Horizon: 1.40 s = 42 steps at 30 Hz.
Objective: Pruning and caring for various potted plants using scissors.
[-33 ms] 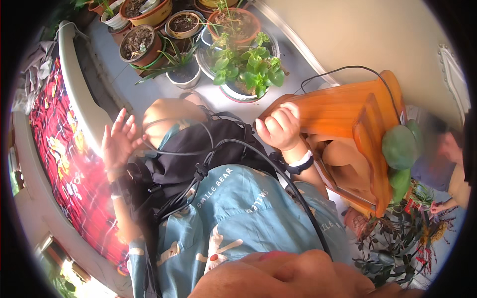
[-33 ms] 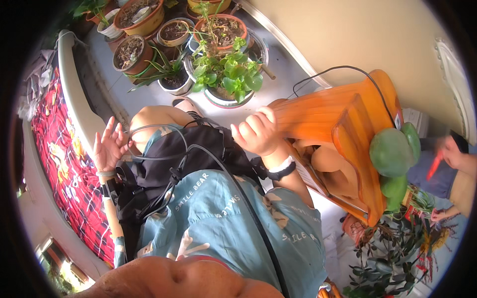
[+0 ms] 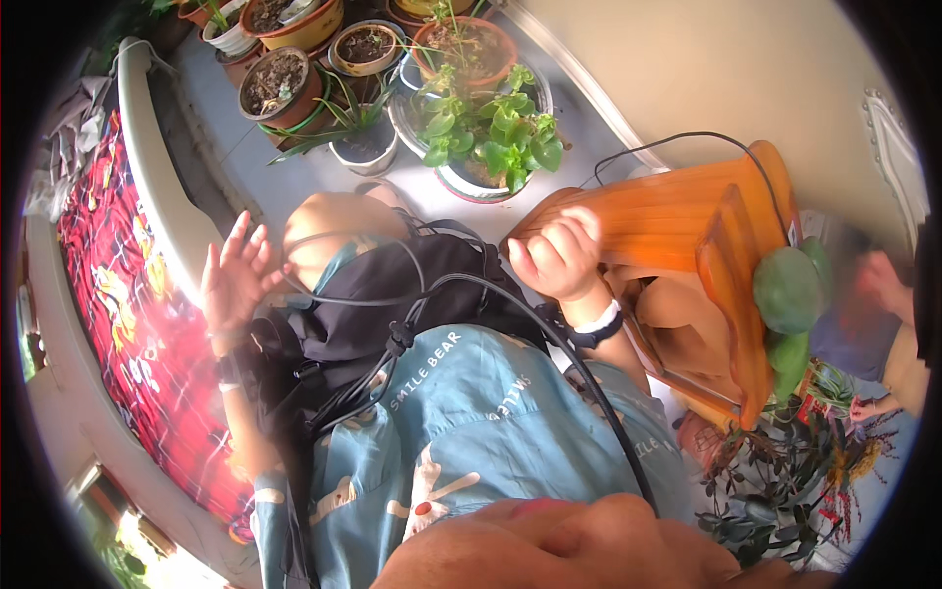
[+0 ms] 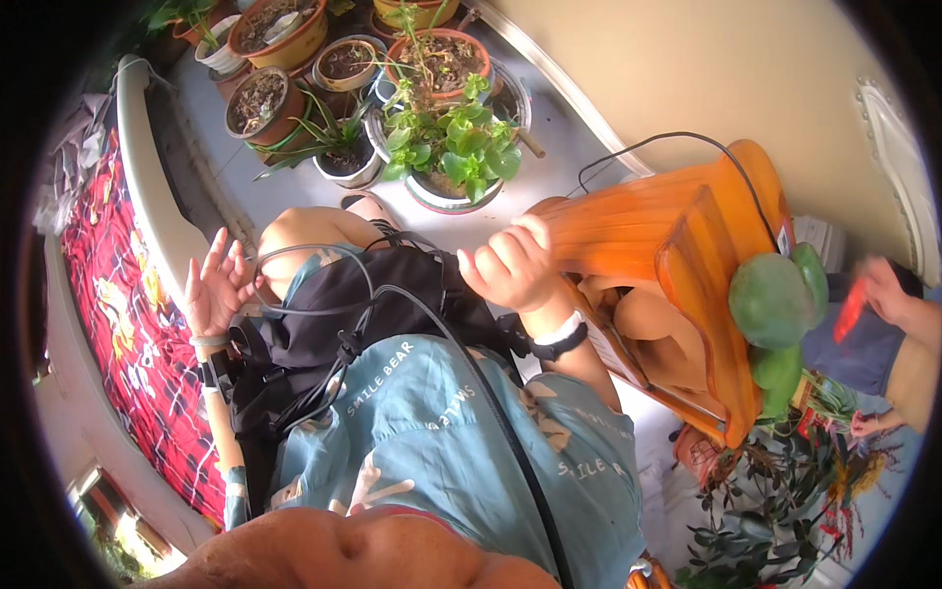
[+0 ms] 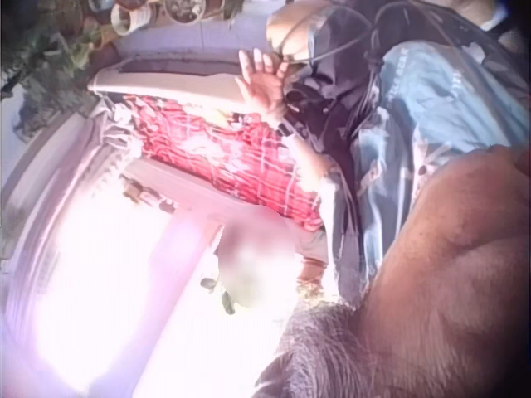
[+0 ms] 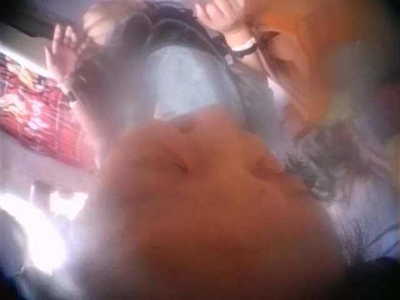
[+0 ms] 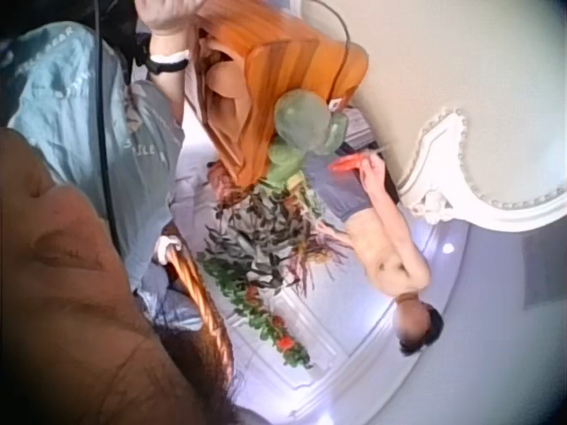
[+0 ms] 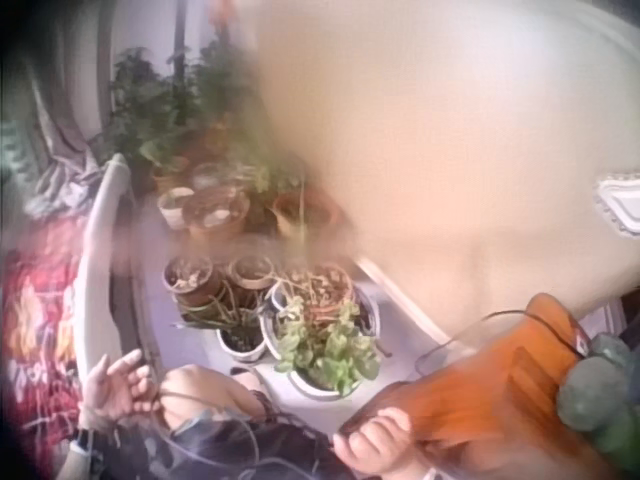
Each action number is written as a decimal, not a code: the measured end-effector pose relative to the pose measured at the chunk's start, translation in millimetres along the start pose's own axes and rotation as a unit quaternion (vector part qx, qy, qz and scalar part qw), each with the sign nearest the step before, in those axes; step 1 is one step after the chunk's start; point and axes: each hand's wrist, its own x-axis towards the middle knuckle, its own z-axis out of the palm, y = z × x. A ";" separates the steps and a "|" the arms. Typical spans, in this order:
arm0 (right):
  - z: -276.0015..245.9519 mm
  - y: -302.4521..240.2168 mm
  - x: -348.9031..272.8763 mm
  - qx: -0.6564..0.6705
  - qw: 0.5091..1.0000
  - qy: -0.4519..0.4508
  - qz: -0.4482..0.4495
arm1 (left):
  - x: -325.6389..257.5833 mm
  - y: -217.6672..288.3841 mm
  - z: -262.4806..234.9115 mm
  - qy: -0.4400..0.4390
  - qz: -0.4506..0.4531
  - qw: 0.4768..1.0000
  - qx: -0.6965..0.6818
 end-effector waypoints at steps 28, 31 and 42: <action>-58.4 -5.2 78.0 -0.122 0.988 -0.083 0.052 | 1.8 -3.5 -11.4 -0.060 0.001 0.998 -0.003; -104.1 0.2 100.7 -0.212 0.962 -0.101 0.139 | 1.4 -4.2 -11.3 -0.047 0.006 0.999 -0.008; -196.8 135.1 124.2 -0.382 0.756 -0.312 0.429 | 9.7 -14.9 -11.9 -0.109 -0.007 0.994 -0.022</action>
